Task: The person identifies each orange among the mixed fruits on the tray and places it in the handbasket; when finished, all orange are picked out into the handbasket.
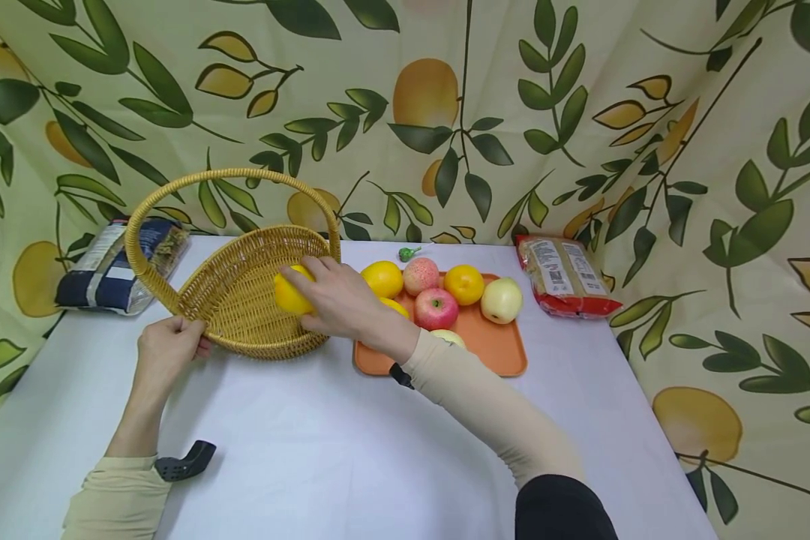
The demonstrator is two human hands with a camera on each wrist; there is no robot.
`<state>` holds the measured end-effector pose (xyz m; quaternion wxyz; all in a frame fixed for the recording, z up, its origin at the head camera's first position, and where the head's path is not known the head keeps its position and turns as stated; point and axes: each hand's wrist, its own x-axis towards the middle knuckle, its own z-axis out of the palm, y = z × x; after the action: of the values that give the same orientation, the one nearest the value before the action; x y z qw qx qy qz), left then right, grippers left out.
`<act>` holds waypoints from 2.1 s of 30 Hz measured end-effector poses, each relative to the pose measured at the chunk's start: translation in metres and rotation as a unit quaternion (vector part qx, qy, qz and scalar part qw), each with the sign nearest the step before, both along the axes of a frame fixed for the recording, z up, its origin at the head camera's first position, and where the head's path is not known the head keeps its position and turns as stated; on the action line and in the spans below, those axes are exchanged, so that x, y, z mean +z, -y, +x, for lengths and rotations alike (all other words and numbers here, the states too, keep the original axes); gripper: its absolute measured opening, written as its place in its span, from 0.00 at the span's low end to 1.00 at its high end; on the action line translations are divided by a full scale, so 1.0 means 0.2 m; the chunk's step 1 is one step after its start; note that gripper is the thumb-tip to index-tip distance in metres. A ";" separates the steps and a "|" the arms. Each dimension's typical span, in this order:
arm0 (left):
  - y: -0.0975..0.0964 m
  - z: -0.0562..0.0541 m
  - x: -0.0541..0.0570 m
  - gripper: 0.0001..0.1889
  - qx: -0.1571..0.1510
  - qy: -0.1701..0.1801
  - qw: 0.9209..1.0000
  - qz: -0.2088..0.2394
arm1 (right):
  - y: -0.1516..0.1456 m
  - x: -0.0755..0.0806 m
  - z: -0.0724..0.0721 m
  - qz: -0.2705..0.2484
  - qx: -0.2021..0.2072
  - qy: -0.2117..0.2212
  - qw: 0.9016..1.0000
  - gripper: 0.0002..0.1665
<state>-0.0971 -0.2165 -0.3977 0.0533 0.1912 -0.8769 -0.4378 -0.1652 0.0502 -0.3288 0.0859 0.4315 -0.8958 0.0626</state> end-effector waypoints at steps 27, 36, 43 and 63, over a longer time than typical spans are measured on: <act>0.00 0.01 0.01 0.17 0.001 -0.002 1.000 0.007 | 0.20 -0.18 -0.07 0.153 -0.093 0.122 0.976 0.44; 0.00 0.00 0.01 0.17 0.000 -0.006 1.000 0.007 | 0.20 -0.18 -0.07 0.156 -0.094 0.121 0.976 0.44; 0.00 0.00 0.01 0.17 0.001 -0.008 1.000 0.006 | 0.14 -0.14 -0.07 0.121 -0.072 0.148 0.979 0.41; 0.01 0.02 0.00 0.17 0.008 -0.008 1.000 0.010 | -0.93 -0.07 -0.23 -0.054 -0.214 0.105 0.970 0.34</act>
<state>-0.0938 -0.2191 -0.3975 0.0620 0.1948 -0.8706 -0.4475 -0.2120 0.2371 -0.3427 0.0255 0.2157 -0.9666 0.1357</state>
